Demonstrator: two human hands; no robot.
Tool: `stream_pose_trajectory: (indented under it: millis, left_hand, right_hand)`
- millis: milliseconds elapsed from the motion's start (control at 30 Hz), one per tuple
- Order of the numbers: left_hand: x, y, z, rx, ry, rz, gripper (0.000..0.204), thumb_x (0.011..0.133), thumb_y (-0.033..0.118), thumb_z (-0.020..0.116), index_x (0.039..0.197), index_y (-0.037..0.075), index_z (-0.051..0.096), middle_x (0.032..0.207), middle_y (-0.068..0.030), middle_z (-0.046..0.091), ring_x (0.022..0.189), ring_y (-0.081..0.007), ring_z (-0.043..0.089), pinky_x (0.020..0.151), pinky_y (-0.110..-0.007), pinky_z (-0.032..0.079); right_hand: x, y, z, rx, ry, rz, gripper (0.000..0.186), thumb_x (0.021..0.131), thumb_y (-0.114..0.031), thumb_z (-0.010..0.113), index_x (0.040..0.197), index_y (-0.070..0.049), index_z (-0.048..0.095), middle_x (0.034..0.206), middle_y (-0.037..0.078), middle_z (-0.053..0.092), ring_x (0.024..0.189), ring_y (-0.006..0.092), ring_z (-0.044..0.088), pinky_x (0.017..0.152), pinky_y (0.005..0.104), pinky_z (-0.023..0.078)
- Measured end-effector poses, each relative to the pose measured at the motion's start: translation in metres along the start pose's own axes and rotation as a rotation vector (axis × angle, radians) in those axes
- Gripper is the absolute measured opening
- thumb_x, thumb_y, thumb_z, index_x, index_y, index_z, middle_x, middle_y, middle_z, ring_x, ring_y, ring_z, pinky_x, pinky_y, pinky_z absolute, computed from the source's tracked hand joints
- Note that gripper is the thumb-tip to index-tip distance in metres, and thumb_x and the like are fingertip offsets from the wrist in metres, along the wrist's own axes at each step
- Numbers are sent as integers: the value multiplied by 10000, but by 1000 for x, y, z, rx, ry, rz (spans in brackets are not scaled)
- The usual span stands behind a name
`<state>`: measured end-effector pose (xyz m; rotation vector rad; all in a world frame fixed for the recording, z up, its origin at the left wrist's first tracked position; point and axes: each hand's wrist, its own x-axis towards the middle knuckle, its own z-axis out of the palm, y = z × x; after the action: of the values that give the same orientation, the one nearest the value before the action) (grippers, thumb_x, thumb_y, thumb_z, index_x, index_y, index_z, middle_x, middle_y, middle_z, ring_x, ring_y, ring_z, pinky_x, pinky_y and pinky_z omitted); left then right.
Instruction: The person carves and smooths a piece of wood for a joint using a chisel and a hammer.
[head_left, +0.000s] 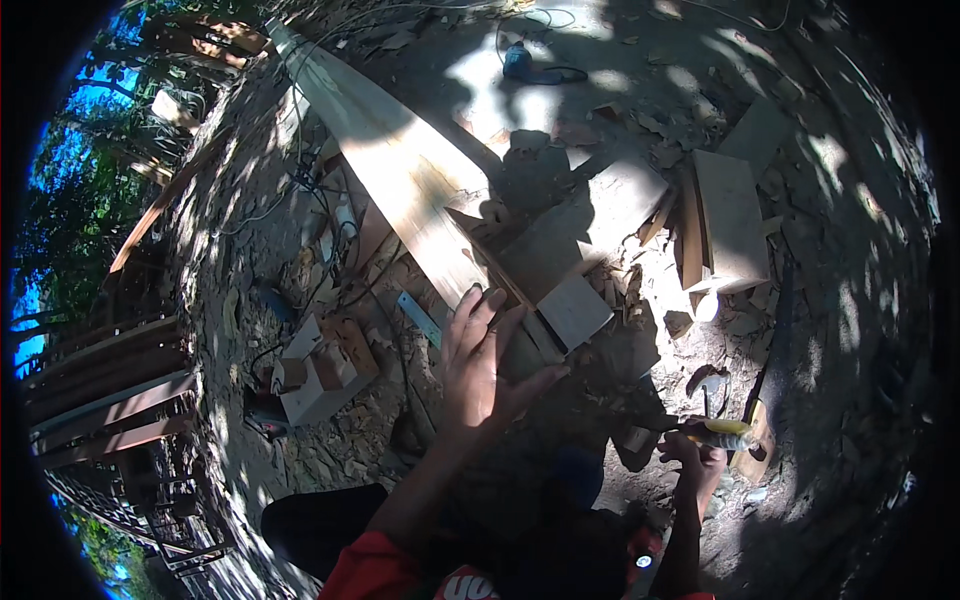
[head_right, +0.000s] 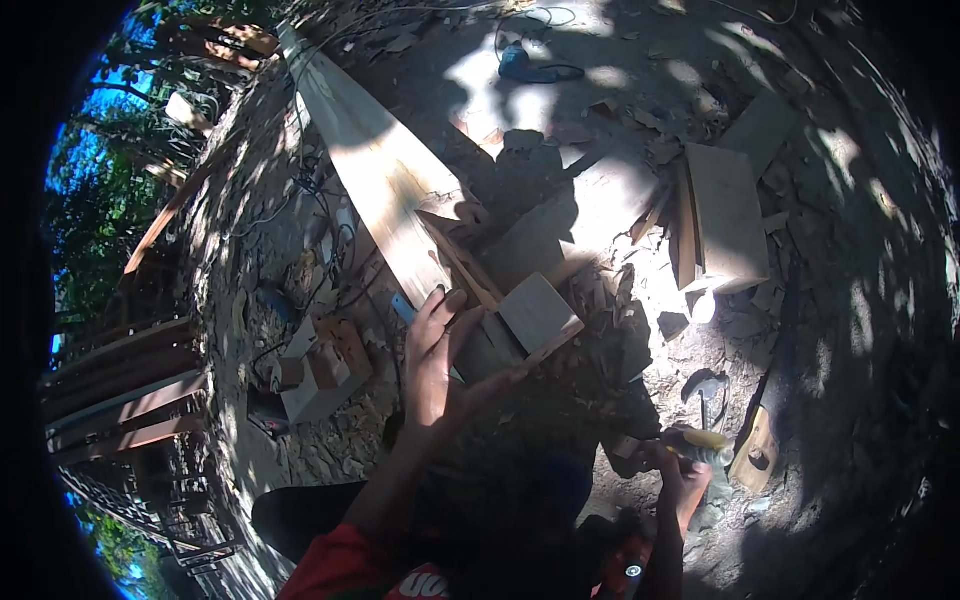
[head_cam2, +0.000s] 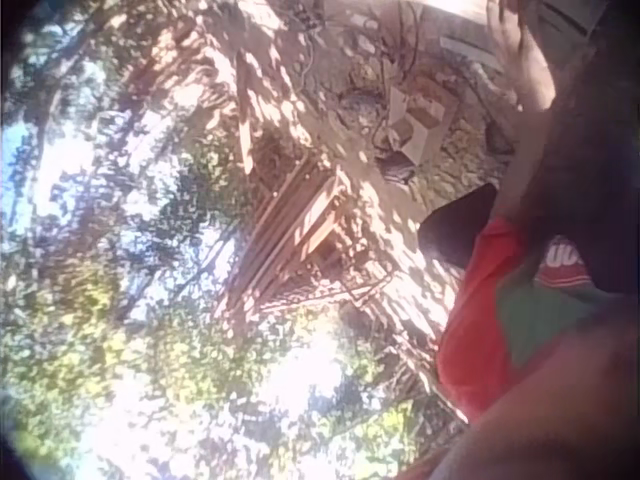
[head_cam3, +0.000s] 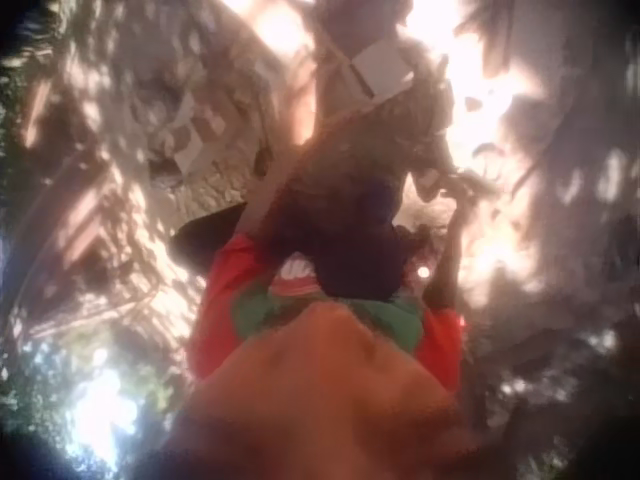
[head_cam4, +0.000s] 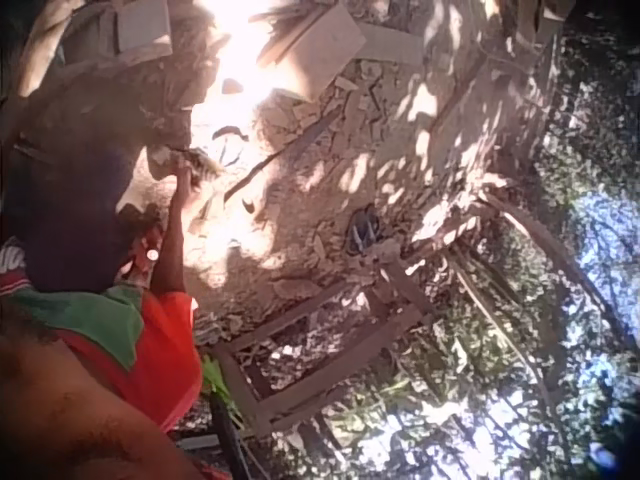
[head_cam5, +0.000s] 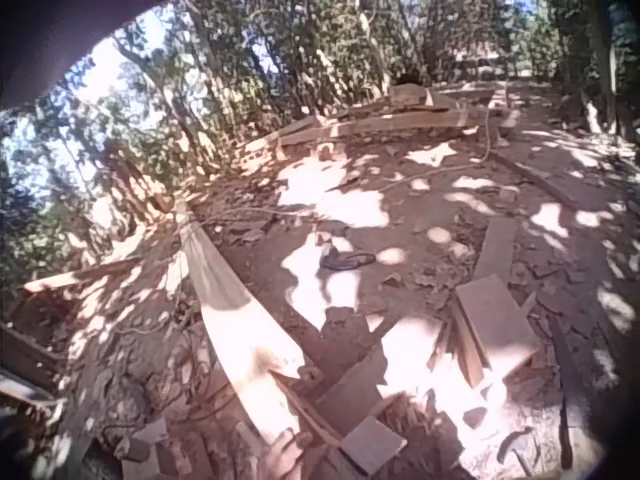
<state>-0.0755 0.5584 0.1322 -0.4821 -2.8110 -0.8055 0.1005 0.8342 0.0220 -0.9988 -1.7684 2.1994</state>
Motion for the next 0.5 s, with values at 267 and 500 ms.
stream_pose_trajectory:
  millis: [267,500]
  left_hand:
    - [-3,2,12,-52,60,6,759,676,411,894,1278,22,643,1399,-171,541,1399,-388,394,1130,-526,356]
    - [-4,0,14,-70,35,27,772,705,426,871,1303,6,624,1415,-173,530,1399,-400,400,1136,-539,336]
  right_hand:
    - [-30,-80,28,726,-596,5,584,968,-227,572,1471,-49,335,1085,299,619,791,376,704,568,407,607]
    - [-22,-89,61,609,-428,32,784,993,-206,566,1594,-66,82,964,208,588,524,197,597,372,284,473]
